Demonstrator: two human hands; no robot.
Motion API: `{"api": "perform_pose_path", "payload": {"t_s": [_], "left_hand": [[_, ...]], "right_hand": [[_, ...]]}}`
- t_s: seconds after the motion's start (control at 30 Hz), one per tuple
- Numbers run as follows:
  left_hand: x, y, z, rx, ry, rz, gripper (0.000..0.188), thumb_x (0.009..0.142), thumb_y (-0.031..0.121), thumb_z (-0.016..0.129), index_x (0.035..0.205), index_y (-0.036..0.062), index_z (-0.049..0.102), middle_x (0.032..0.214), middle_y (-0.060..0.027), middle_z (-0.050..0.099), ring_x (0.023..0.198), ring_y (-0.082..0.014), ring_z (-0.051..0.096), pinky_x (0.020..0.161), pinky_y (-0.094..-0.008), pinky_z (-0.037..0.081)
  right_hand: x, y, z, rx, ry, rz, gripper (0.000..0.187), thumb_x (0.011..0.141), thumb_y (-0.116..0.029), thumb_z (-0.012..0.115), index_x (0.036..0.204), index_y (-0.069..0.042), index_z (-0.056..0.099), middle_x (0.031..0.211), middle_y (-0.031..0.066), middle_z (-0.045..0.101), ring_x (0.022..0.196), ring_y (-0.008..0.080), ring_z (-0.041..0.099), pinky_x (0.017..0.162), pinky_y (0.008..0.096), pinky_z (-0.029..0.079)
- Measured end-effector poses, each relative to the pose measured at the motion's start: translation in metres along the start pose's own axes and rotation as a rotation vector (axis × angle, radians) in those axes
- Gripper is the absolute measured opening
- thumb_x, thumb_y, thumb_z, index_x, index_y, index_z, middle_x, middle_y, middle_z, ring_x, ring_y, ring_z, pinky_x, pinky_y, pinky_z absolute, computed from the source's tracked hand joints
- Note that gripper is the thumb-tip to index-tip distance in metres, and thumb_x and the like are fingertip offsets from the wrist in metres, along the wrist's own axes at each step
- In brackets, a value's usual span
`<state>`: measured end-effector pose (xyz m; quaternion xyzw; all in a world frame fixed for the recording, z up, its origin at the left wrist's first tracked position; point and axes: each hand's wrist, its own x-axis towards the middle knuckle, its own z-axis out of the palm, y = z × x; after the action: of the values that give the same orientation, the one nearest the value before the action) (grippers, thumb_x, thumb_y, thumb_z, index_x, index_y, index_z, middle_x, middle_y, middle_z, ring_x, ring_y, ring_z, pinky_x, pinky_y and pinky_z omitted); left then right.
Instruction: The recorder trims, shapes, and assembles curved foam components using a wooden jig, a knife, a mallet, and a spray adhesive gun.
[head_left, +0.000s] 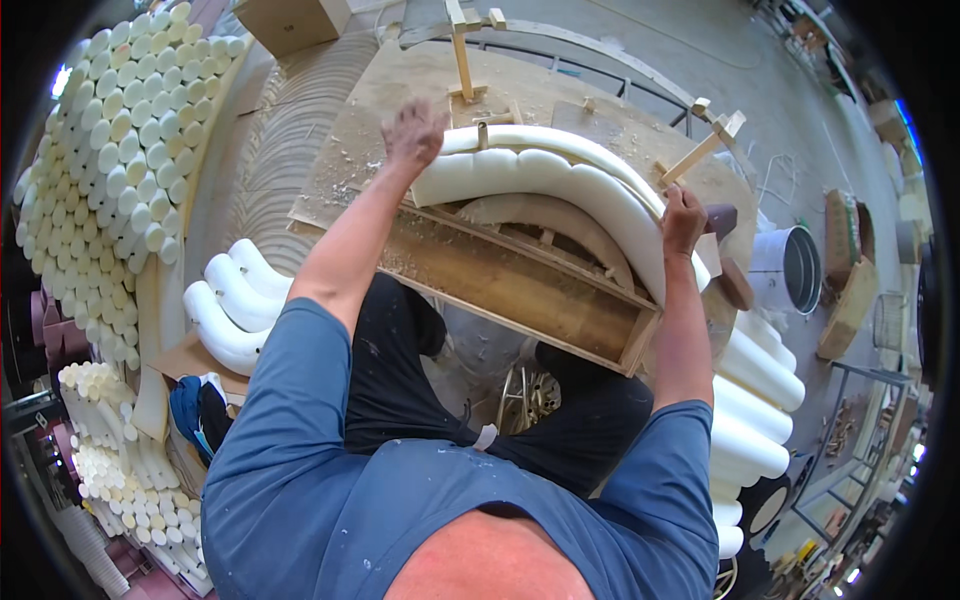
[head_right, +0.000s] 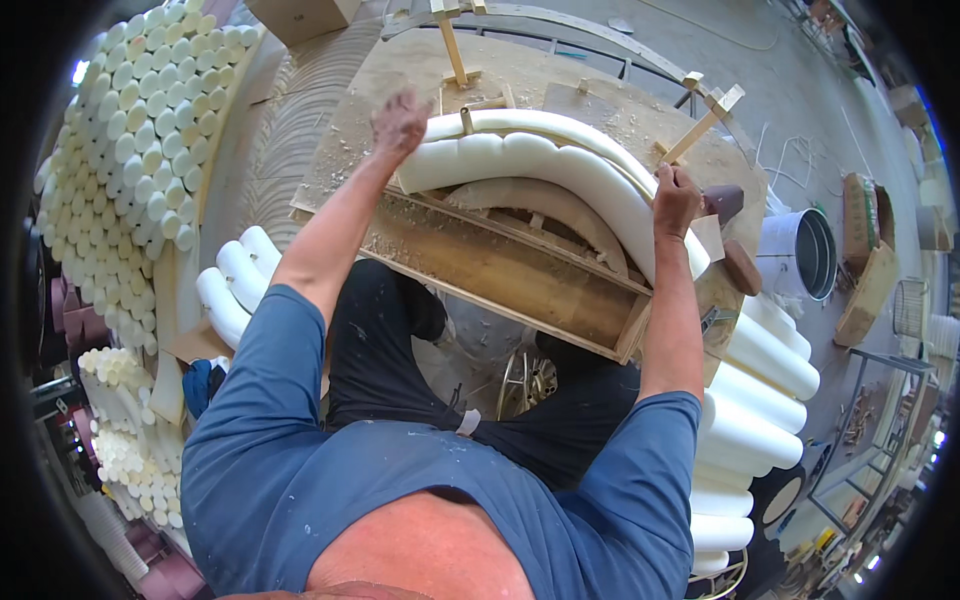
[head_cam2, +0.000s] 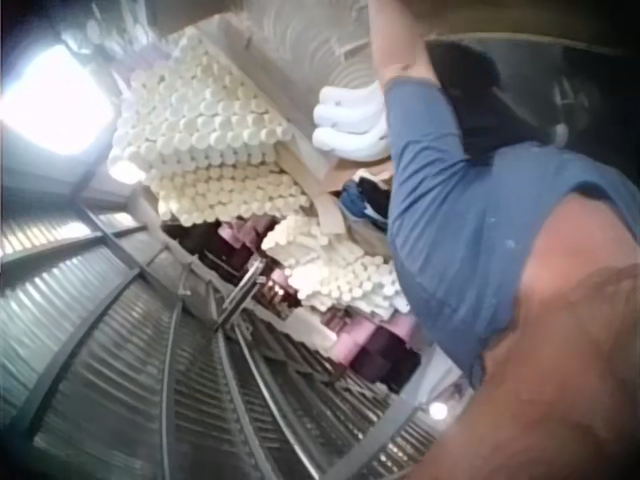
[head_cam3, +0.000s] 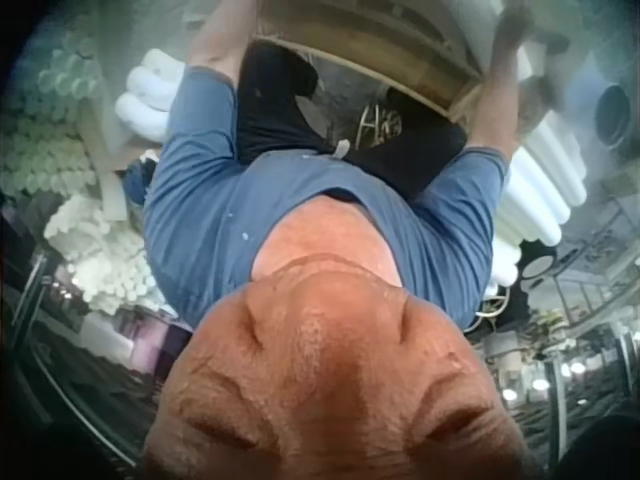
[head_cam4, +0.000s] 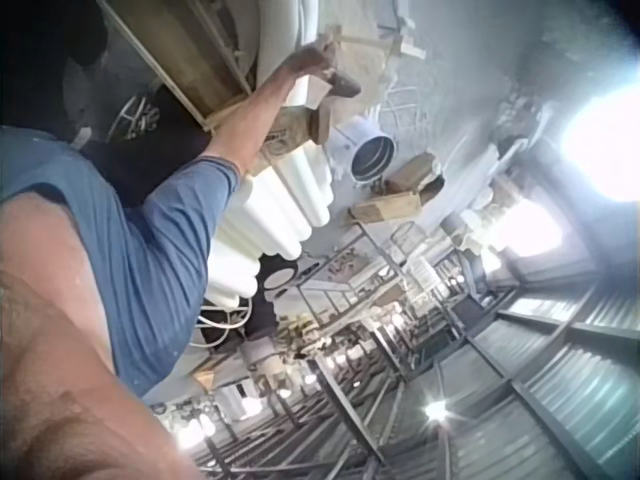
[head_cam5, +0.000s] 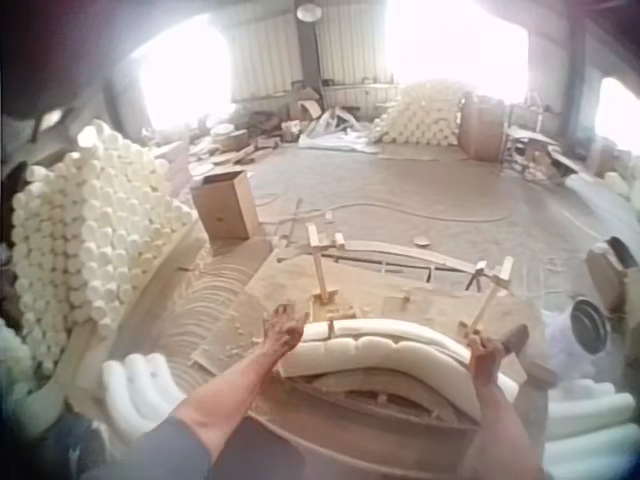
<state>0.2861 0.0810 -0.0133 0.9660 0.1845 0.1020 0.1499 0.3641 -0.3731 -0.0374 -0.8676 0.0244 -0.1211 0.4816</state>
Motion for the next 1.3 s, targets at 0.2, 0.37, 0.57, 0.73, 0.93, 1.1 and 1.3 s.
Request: {"api": "perform_pose_path", "payload": {"t_s": [0.2,0.37,0.57,0.73,0.93,1.1,1.3], "left_hand": [[-0.028,-0.024,0.063,-0.038,-0.122,-0.081,0.067,0.105,0.060,0.031,0.156,0.0183,0.044,0.166,-0.0130,0.032,0.155,-0.0345,0.025,0.121,-0.0650,0.018],[-0.009,-0.022,0.077,0.080,0.103,0.004,0.059,0.104,0.052,0.037,0.153,0.0189,0.046,0.162,-0.0113,0.036,0.153,-0.0324,0.028,0.119,-0.0669,0.019],[-0.022,-0.021,0.044,0.014,0.169,0.073,0.054,0.102,0.044,0.048,0.145,0.0122,0.052,0.151,-0.0156,0.048,0.141,-0.0355,0.042,0.113,-0.0610,0.031],[-0.086,0.019,0.027,-0.149,0.104,0.371,0.050,0.090,0.031,0.073,0.130,0.0055,0.058,0.125,-0.0161,0.061,0.116,-0.0341,0.058,0.101,-0.0467,0.044],[-0.089,0.025,0.017,-0.024,0.148,0.342,0.062,0.078,0.038,0.082,0.124,0.0047,0.057,0.114,-0.0164,0.064,0.111,-0.0358,0.061,0.098,-0.0467,0.047],[-0.083,0.013,0.017,-0.059,-0.074,0.316,0.064,0.074,0.035,0.086,0.121,0.0033,0.057,0.115,-0.0177,0.064,0.107,-0.0365,0.063,0.095,-0.0441,0.050],[-0.085,0.047,0.004,0.042,-0.162,0.355,0.060,0.071,0.037,0.088,0.110,0.0015,0.058,0.107,-0.0180,0.067,0.103,-0.0351,0.067,0.087,-0.0449,0.055]], "right_hand": [[-0.003,-0.004,-0.014,-0.091,-0.080,-0.090,0.024,0.095,-0.022,0.065,0.086,-0.002,0.075,0.075,0.0159,0.071,0.068,0.0282,0.068,0.069,0.0380,0.051],[-0.015,-0.001,-0.004,-0.037,0.027,-0.087,0.020,0.096,-0.018,0.066,0.086,-0.003,0.075,0.076,0.0154,0.072,0.069,0.0266,0.068,0.070,0.0370,0.052],[-0.012,-0.007,-0.001,-0.021,-0.037,-0.023,0.022,0.095,-0.023,0.066,0.086,-0.005,0.076,0.079,0.0148,0.073,0.071,0.0252,0.069,0.072,0.0363,0.053],[-0.016,-0.013,-0.007,-0.073,0.032,-0.061,0.022,0.094,-0.023,0.067,0.087,-0.004,0.076,0.079,0.0143,0.074,0.071,0.0245,0.070,0.071,0.0363,0.053],[-0.017,-0.009,-0.006,-0.042,-0.023,-0.026,0.024,0.094,-0.023,0.066,0.086,-0.003,0.076,0.079,0.0143,0.074,0.073,0.0242,0.070,0.071,0.0361,0.052],[-0.017,0.004,0.001,-0.033,-0.027,-0.023,0.025,0.096,-0.024,0.064,0.088,-0.004,0.076,0.082,0.0157,0.074,0.075,0.0253,0.071,0.073,0.0363,0.053],[-0.001,0.024,-0.010,-0.260,0.096,-0.438,0.025,0.098,-0.026,0.060,0.088,-0.009,0.075,0.091,0.0142,0.074,0.084,0.0297,0.073,0.075,0.0400,0.054]]}}
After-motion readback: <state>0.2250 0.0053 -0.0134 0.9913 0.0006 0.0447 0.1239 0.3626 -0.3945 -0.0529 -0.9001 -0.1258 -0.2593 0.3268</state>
